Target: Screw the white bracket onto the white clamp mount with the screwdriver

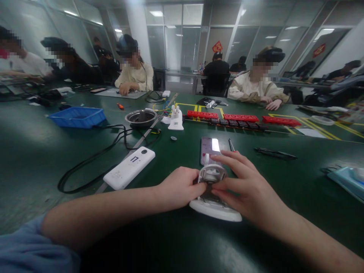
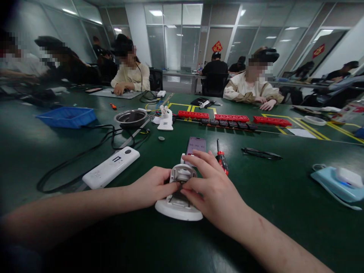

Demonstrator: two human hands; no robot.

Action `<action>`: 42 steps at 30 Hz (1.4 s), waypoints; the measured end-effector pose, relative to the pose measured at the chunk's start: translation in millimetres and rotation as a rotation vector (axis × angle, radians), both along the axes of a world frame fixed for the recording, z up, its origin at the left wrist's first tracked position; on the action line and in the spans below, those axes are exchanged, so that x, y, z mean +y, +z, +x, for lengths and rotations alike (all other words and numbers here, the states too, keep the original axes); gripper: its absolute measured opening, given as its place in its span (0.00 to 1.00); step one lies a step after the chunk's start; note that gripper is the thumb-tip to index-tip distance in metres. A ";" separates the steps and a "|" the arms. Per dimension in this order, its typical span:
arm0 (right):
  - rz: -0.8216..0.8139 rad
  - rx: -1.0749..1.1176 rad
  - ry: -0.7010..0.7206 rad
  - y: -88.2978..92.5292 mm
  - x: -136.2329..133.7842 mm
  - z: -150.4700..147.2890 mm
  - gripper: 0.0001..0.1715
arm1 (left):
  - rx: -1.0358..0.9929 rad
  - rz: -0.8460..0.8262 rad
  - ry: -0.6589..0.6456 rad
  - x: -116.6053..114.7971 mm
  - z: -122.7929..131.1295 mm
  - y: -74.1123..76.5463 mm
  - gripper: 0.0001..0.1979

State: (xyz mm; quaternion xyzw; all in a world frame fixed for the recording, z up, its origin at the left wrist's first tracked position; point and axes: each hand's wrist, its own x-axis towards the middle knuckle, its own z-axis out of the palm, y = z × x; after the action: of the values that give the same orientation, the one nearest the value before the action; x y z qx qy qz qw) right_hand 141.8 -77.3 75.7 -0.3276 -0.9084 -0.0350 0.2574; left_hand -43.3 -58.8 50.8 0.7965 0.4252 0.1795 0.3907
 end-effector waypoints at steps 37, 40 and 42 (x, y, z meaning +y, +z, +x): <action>-0.423 0.351 -0.606 -26.4 75.4 64.8 0.26 | -0.420 -0.746 0.210 4.9 14.3 -15.6 0.18; -0.522 0.213 -0.887 -41.0 91.9 68.6 0.32 | -0.411 -0.734 0.214 2.6 15.0 -12.3 0.17; -0.562 0.196 -0.922 -52.7 99.5 65.9 0.39 | -0.407 -0.733 0.212 1.7 14.8 -12.3 0.18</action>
State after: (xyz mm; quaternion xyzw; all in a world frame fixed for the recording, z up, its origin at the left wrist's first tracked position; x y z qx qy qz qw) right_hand 207.6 22.2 23.0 -0.7496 -0.6168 0.1307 0.2015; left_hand -28.5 -57.1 38.5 0.5053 0.4545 0.2094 0.7031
